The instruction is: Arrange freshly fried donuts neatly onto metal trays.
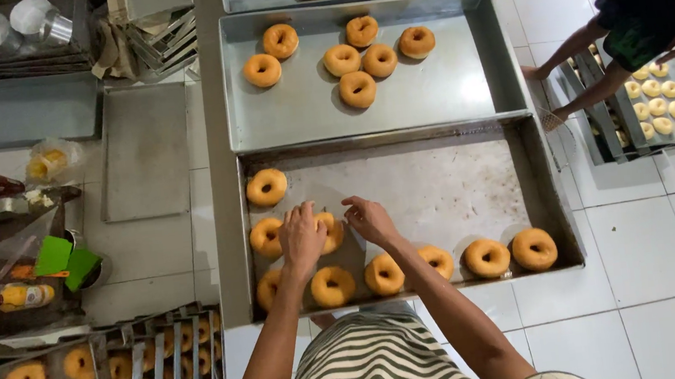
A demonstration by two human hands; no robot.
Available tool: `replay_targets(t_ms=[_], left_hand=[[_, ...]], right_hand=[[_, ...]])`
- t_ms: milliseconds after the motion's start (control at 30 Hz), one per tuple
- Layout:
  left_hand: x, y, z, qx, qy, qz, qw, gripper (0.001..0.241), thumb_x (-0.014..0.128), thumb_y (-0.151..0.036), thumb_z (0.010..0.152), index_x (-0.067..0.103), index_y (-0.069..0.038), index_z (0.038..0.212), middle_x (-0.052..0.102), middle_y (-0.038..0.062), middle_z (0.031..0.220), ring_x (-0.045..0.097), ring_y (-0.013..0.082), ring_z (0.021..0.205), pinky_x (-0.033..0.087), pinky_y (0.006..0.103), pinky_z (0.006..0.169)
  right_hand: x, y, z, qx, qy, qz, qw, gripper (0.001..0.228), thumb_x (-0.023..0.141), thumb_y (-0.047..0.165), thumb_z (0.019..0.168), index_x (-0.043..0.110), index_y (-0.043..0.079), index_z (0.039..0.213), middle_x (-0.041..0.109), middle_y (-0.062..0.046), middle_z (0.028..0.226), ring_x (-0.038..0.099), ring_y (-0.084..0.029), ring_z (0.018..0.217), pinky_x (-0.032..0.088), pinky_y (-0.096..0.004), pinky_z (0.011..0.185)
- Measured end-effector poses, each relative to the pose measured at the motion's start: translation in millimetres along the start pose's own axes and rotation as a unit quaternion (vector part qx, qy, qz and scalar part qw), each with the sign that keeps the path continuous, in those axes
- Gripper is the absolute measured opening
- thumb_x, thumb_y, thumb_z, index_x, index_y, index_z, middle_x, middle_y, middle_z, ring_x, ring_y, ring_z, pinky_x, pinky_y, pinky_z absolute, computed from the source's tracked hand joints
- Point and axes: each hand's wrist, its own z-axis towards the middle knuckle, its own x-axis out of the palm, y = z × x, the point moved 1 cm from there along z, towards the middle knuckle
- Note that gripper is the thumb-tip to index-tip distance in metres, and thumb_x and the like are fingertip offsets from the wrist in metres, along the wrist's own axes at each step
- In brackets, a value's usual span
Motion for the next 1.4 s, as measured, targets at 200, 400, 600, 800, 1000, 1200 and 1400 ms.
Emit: replay_targets(t_ms=[200,400,600,800,1000,1200,1400], left_hand=[[-0.2,-28.9,60.5,0.059,-0.089,-0.053,0.993,0.029,0.072,-0.016,0.088,0.065,-0.005,0.114,0.070,0.012,0.105,0.064,0.0344,0.103,0.051,0.0457,0.089],[18.2,-50.4,160.4,0.080,-0.126,-0.101,0.984,0.024,0.071,-0.016,0.090,0.065,-0.006,0.111,0.070,0.011,0.104,0.065,0.0337,0.102,0.052,0.0448,0.089],[101.0,-22.2,266.3,0.020,-0.077,-0.134,0.988,0.035,0.074,-0.021,0.088,0.065,-0.004,0.116,0.069,0.013,0.105,0.065,0.0344,0.102,0.052,0.0458,0.087],[180.3,12.9,334.5,-0.052,-0.025,-0.147,0.987,0.035,0.069,-0.019,0.094,0.065,-0.002,0.123,0.069,0.018,0.112,0.067,0.0346,0.105,0.054,0.0452,0.092],[199.6,19.3,343.9,-0.042,-0.011,-0.308,0.950,0.057,0.063,-0.016,0.091,0.049,0.003,0.142,0.068,0.020,0.127,0.071,0.0314,0.112,0.056,0.0414,0.093],[154.7,1.3,315.5,-0.118,0.005,-0.126,0.985,0.053,0.071,-0.025,0.088,0.057,-0.001,0.133,0.076,0.011,0.095,0.071,0.0338,0.097,0.054,0.0470,0.087],[201.6,30.9,332.3,-0.066,-0.057,-0.141,0.986,0.040,0.068,-0.025,0.092,0.064,-0.001,0.124,0.076,0.013,0.100,0.072,0.0344,0.097,0.056,0.0463,0.085]], right_hand=[[-63.6,1.2,41.2,0.026,-0.043,0.001,0.999,0.030,0.068,0.015,0.092,0.071,0.008,0.121,0.078,-0.013,0.092,0.075,-0.025,0.079,0.058,-0.038,0.073],[-130.0,-8.5,112.4,0.016,-0.153,-0.047,0.987,0.024,0.070,0.018,0.091,0.076,0.008,0.111,0.076,-0.014,0.090,0.072,-0.028,0.076,0.056,-0.040,0.069],[-163.0,-33.2,183.8,-0.010,-0.153,-0.100,0.983,0.024,0.067,0.022,0.093,0.078,0.010,0.110,0.078,-0.011,0.090,0.072,-0.031,0.088,0.056,-0.044,0.079],[-162.1,-58.8,231.4,0.037,-0.124,-0.200,0.971,0.030,0.066,0.024,0.090,0.077,0.009,0.113,0.079,-0.009,0.097,0.070,-0.034,0.095,0.055,-0.049,0.084],[-157.5,-65.0,249.4,0.070,-0.055,-0.182,0.979,0.033,0.068,0.023,0.086,0.074,0.010,0.115,0.078,-0.010,0.097,0.071,-0.033,0.096,0.055,-0.049,0.085],[-165.4,-82.1,249.1,0.084,-0.116,-0.148,0.979,0.038,0.066,0.017,0.086,0.071,0.008,0.122,0.076,-0.013,0.102,0.071,-0.035,0.098,0.055,-0.048,0.085],[-163.4,-90.1,256.2,0.132,-0.099,-0.165,0.972,0.033,0.063,0.018,0.086,0.076,0.013,0.116,0.077,-0.013,0.102,0.071,-0.034,0.099,0.055,-0.049,0.085]])
